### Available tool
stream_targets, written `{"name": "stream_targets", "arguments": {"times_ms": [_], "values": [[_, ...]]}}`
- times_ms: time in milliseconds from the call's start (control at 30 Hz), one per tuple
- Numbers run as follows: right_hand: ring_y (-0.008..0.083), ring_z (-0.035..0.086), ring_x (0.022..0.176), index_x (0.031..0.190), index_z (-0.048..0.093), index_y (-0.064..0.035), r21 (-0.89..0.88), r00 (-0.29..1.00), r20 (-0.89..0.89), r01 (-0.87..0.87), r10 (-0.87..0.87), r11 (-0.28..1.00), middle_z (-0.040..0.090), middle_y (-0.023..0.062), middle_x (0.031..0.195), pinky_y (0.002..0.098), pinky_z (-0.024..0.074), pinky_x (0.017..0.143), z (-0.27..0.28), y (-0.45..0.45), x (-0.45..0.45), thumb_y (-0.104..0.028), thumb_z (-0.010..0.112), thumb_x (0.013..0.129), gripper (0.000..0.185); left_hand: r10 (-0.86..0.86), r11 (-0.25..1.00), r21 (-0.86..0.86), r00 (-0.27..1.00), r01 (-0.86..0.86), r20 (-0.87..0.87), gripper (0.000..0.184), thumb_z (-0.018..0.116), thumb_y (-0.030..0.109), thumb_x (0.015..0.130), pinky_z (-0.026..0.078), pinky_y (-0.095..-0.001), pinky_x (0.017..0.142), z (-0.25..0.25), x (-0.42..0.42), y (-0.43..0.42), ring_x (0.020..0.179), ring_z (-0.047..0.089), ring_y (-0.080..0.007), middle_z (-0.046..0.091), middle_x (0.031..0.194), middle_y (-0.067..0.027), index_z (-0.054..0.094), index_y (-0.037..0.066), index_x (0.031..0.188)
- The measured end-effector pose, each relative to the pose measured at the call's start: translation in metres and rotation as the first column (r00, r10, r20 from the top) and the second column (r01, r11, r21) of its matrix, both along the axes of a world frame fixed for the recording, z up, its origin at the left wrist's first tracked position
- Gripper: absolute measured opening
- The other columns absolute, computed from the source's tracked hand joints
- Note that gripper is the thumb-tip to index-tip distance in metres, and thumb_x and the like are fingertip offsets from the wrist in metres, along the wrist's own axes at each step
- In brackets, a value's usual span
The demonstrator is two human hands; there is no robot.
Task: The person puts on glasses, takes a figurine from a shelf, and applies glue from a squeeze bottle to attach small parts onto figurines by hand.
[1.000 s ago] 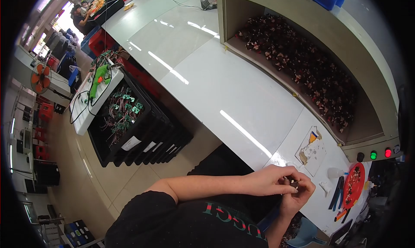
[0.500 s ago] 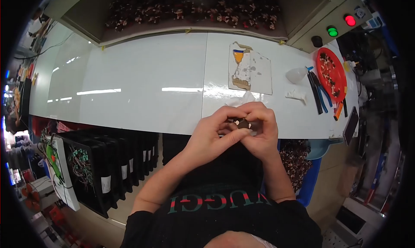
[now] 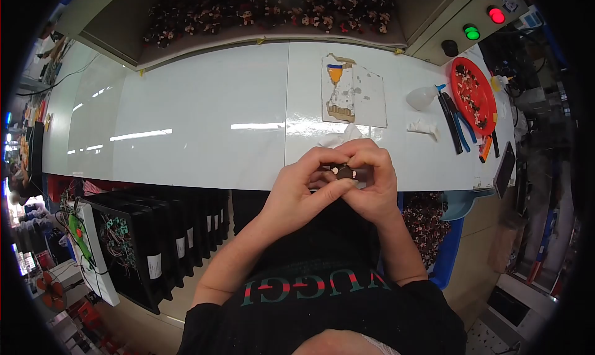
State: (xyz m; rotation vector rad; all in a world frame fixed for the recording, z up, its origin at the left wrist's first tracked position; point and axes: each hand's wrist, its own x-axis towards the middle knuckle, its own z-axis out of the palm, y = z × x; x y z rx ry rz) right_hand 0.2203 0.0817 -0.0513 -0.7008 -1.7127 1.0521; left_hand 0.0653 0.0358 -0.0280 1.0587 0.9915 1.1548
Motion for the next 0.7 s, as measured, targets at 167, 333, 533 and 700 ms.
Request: {"name": "stream_targets", "arguments": {"times_ms": [167, 333, 533, 700], "values": [[0.0225, 0.059, 0.088, 0.096, 0.051, -0.0077, 0.004, 1.0, -0.004, -0.001, 0.001, 1.0, 0.061, 0.0098, 0.098, 0.0314, 0.05, 0.075, -0.0007, 0.0, -0.0004, 0.0, 0.078, 0.068, 0.04, 0.002, 1.0, -0.001, 1.0, -0.002, 0.002, 0.028, 0.067, 0.01, 0.088, 0.048, -0.0209, 0.067, 0.0004, 0.0003, -0.0004, 0.077, 0.056, -0.0045, 0.059, 0.09, -0.0029, 0.055, 0.002, 0.112], [0.0221, 0.059, 0.088, 0.096, 0.051, -0.0076, 0.008, 1.0, -0.015, 0.001, -0.001, 1.0, 0.061, 0.0099, 0.098, 0.031, 0.0501, 0.075, -0.0012, -0.0002, -0.0014, 0.0, 0.078, 0.068, 0.04, -0.058, 0.998, -0.039, 0.998, 0.058, -0.011, 0.03, 0.065, 0.005, 0.089, 0.047, -0.0195, 0.074, 0.0031, -0.0031, -0.0004, 0.086, 0.054, -0.0044, 0.054, 0.098, -0.0013, 0.052, 0.003, 0.116], [0.0219, 0.059, 0.088, 0.096, 0.05, -0.0077, 0.024, 1.0, -0.002, -0.004, 0.004, 1.0, 0.061, 0.0097, 0.097, 0.0309, 0.0501, 0.075, -0.0005, 0.0012, -0.0001, 0.0, 0.078, 0.068, 0.04, -0.056, 0.998, -0.038, 0.998, 0.056, -0.007, 0.03, 0.065, 0.005, 0.089, 0.047, -0.0196, 0.074, 0.0015, -0.002, 0.0001, 0.085, 0.054, -0.0045, 0.054, 0.097, -0.0009, 0.051, 0.003, 0.116], [0.0219, 0.059, 0.088, 0.095, 0.05, -0.0077, 0.012, 1.0, -0.005, 0.002, -0.002, 1.0, 0.061, 0.0096, 0.098, 0.0309, 0.05, 0.075, -0.0004, 0.0014, -0.0002, 0.001, 0.077, 0.068, 0.039, -0.06, 0.998, -0.034, 0.998, 0.059, -0.023, 0.03, 0.064, 0.005, 0.089, 0.048, -0.0198, 0.075, 0.0019, -0.0022, 0.0007, 0.085, 0.054, -0.0045, 0.054, 0.098, -0.0012, 0.051, 0.002, 0.116]]}}
